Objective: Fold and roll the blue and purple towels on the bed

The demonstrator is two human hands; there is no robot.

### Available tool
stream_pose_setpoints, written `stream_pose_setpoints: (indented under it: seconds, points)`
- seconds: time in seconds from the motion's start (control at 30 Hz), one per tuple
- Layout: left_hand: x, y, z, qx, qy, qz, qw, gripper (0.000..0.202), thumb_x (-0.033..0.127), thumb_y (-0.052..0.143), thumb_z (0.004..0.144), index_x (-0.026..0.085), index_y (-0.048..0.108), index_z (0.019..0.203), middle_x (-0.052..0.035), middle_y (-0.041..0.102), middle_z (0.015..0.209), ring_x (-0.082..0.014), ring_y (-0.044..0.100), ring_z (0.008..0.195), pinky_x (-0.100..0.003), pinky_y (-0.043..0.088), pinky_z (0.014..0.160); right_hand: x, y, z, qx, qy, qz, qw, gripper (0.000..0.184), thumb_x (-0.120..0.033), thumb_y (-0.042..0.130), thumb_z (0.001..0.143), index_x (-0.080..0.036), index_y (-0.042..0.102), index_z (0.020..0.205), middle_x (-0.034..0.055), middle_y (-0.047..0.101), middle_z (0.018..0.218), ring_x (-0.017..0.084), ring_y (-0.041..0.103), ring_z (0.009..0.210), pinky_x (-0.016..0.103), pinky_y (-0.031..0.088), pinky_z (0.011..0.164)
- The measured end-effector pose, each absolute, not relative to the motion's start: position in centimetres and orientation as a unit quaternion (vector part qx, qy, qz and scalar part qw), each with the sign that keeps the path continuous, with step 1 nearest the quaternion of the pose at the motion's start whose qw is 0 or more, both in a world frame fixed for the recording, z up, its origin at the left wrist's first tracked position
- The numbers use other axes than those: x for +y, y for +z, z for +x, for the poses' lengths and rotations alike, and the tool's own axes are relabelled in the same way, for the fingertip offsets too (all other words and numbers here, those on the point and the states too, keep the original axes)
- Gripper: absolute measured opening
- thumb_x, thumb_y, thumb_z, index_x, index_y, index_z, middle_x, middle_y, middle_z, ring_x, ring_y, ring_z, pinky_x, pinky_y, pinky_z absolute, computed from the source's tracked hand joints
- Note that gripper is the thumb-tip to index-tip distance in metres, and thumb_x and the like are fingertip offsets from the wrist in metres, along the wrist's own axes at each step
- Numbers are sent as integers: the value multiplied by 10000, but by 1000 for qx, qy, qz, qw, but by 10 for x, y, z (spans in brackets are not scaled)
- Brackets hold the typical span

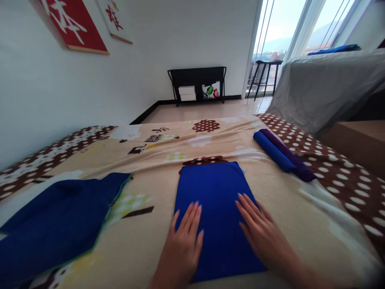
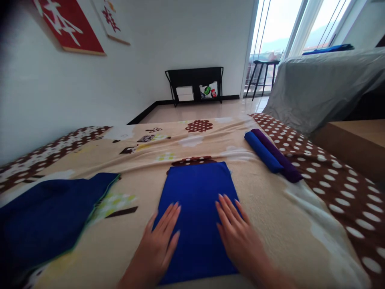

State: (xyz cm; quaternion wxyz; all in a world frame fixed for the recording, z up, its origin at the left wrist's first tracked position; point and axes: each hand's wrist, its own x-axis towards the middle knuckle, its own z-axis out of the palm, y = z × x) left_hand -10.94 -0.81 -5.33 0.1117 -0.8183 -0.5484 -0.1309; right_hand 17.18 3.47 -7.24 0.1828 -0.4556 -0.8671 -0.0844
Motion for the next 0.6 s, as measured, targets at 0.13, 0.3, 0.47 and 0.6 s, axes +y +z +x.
stream_pose_setpoints:
  seconds: [0.13, 0.3, 0.47, 0.6]
  points:
    - [120, -35, -75, -561, -133, -817, -26, 633, 116, 334, 915, 175, 259, 1541, -58, 278, 1610, -158, 215, 1498, -381, 203, 1223, 134, -51, 85, -868, 49, -470, 153, 517, -259, 308, 1004, -141, 388, 1500, 76, 251, 1600, 185, 199, 1497, 394, 198, 1225]
    - [190, -74, -104, -610, -124, -782, -28, 519, 261, 328, 985, 193, 364, 1499, -96, 347, 1577, -207, 293, 1474, -438, 266, 1190, 213, -78, 86, -865, 72, -472, 157, 537, -421, 323, 1016, -218, 380, 1510, 45, 310, 1581, 173, 244, 1483, 392, 183, 1228]
    - [181, -89, -169, -651, -142, -745, -36, 486, 399, 349, 1003, 282, 407, 1471, -66, 389, 1562, -237, 319, 1458, -511, 212, 1188, 238, -109, 175, -846, 88, -503, 155, 641, -589, 276, 991, -245, 338, 1529, 63, 308, 1584, 211, 252, 1482, 460, 170, 1220]
    - [198, -83, -188, -669, -175, -721, -53, 405, 359, 351, 997, 260, 573, 1321, -74, 576, 1400, -234, 488, 1315, -467, 319, 1117, 259, -110, 197, -832, 103, -521, 164, 554, -532, 280, 1006, -262, 471, 1450, 62, 467, 1495, 217, 392, 1409, 455, 250, 1174]
